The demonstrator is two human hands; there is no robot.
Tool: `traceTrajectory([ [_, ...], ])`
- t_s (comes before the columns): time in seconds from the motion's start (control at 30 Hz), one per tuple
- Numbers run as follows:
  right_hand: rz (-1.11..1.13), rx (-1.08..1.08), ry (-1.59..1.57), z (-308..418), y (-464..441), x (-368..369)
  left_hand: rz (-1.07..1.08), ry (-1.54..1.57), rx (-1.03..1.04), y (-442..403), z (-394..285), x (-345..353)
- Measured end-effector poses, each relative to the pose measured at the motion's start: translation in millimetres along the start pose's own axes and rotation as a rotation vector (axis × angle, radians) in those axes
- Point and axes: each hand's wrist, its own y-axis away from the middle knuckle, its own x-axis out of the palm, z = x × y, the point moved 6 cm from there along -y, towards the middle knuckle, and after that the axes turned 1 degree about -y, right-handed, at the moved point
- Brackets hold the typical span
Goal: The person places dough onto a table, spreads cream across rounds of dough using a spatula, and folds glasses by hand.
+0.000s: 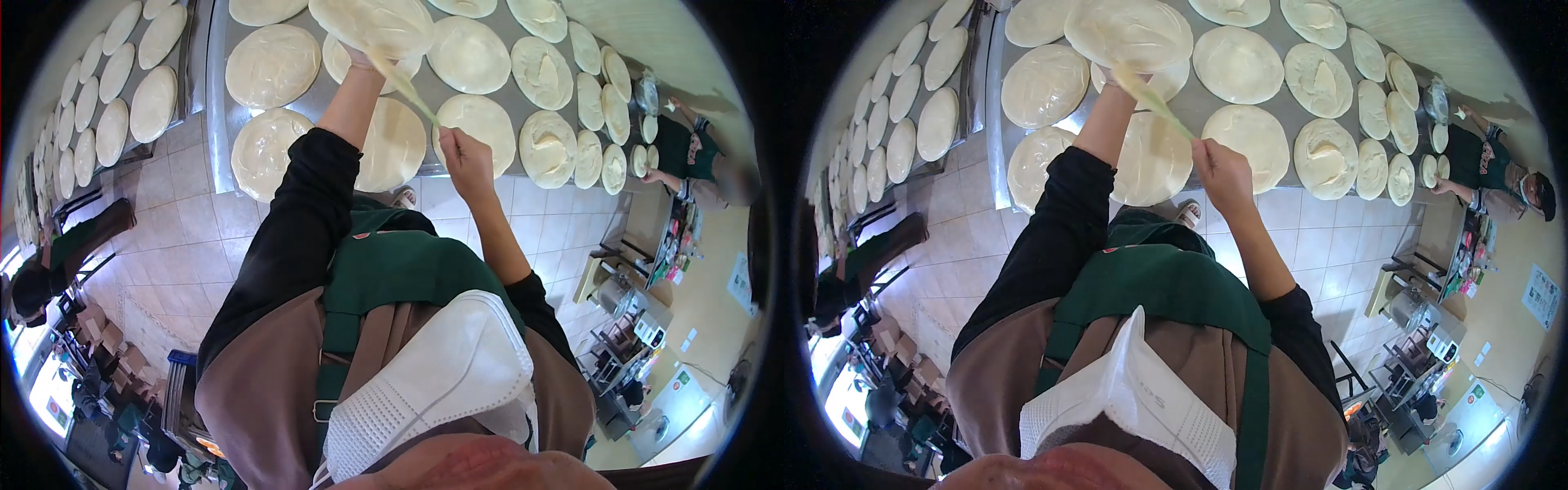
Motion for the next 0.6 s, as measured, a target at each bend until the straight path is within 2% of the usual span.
traceTrajectory([
  [0.23, -0.043, 0.1, 0.053, 12, -32, 7, 0.003, 0.206, -0.074, -12, 8, -9],
  [0.33, -0.032, 0.034, 0.099, 29, -35, 21, 0.008, 0.303, -0.108, -26, 23, -17],
  [0.47, 0.02, 0.011, 0.021, 41, -33, 28, 0.022, 0.421, -0.151, -32, 16, -22],
  [0.53, 0.014, 0.176, -0.243, 32, -32, 19, 0.037, 0.481, -0.169, -48, 3, -35],
  [0.6, -0.034, 0.211, -0.352, 17, -27, 9, 0.043, 0.538, -0.187, -62, -3, -43],
])
